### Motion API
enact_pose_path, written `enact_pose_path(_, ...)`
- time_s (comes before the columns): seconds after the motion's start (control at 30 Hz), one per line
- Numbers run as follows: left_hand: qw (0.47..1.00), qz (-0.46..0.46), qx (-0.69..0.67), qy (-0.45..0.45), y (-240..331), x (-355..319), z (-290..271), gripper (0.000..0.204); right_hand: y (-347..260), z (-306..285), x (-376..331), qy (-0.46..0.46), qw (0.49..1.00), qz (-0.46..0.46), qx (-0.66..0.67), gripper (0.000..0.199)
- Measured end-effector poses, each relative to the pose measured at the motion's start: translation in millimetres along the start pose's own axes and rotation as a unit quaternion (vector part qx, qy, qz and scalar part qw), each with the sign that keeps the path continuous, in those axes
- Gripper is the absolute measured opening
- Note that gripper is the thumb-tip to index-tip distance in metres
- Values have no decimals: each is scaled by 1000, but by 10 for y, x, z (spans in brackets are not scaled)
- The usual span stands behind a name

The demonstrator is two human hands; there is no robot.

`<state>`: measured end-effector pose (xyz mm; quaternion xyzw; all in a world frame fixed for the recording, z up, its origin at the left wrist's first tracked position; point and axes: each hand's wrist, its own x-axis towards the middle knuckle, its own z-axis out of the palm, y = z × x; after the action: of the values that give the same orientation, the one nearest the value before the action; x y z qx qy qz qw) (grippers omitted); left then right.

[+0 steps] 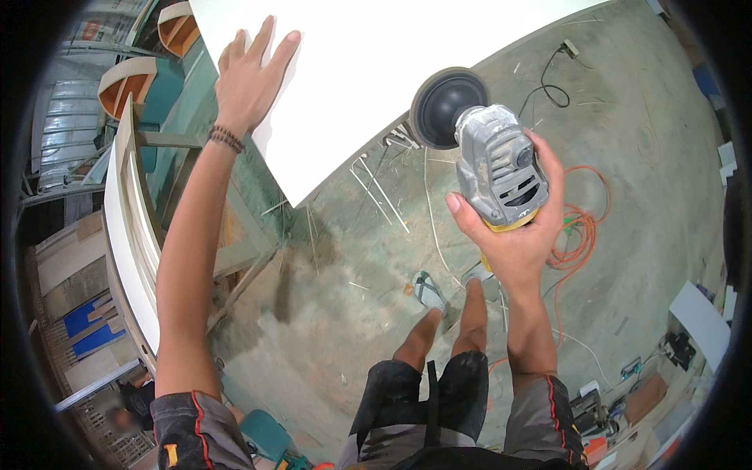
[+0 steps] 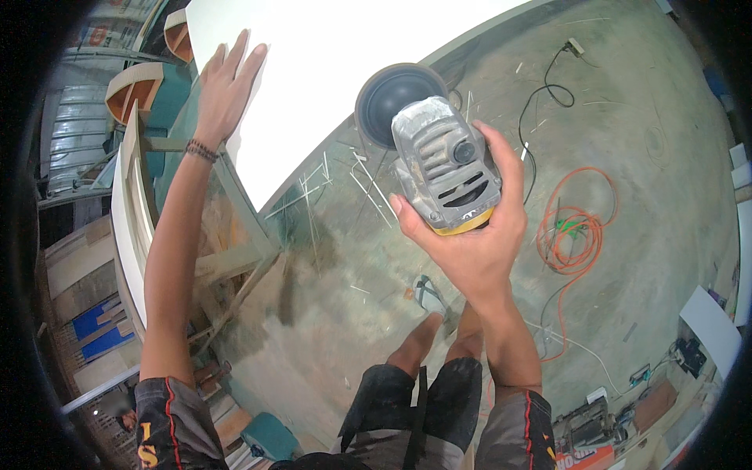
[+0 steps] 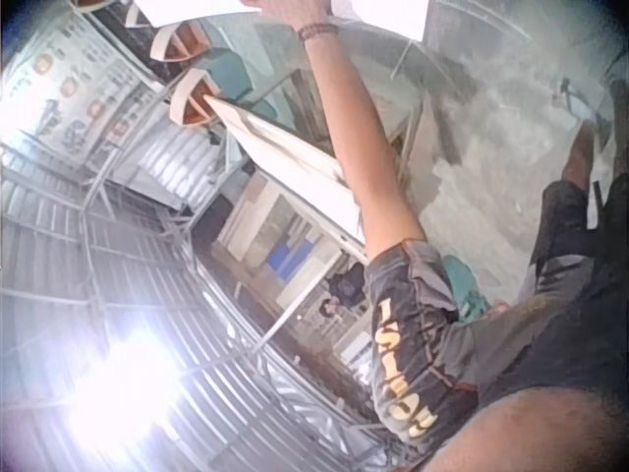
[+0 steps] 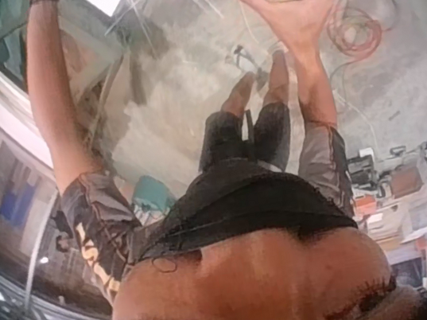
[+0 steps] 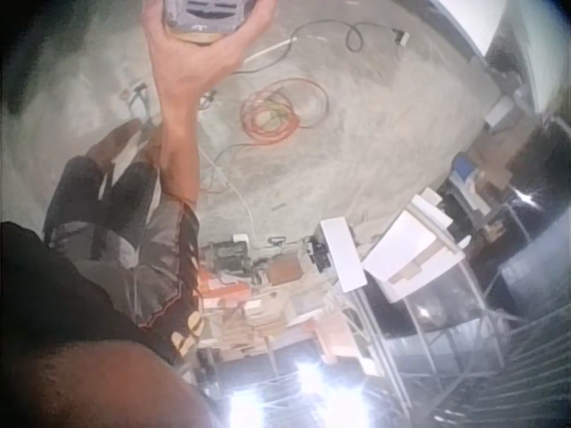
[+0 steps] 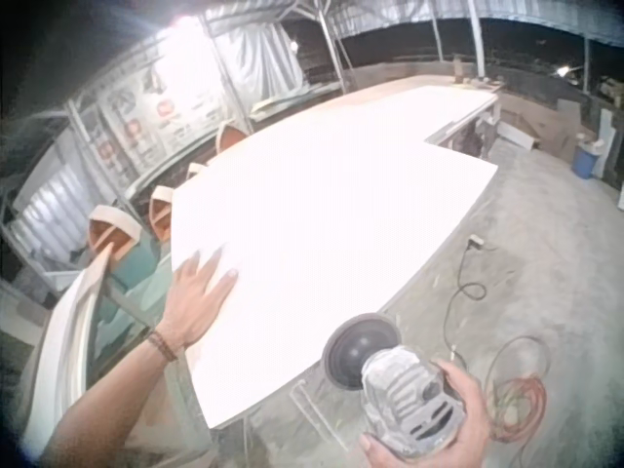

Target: The person sands the edges of white laminated panels using a power sander, moving each panel to the side after finishing.

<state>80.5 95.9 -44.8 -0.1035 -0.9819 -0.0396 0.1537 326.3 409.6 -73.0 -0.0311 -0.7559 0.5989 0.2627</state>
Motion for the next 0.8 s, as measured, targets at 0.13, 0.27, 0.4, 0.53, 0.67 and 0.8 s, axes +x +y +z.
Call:
enact_pose_path(0.13,1000,8,8,6,-44,-46,-41,83,143,-119,169,5,1000,-3,-13,89)
enact_pose_path(0.27,1000,8,-4,-7,32,-14,-70,81,208,-344,419,14,1000,3,-16,89)
enact_pose_path(0.4,1000,-2,6,-30,70,-12,-122,77,300,-498,644,22,1000,16,4,90)
enact_pose_path(0.53,999,-16,7,-47,126,-23,-192,73,404,-676,875,31,999,23,8,90)
enact_pose_path(0.67,998,-16,6,-60,209,-20,-266,68,533,-868,1114,33,999,29,4,90)
enact_pose_path(0.8,997,-16,7,-70,278,-5,-270,66,643,-1076,1364,37,999,27,-8,90)
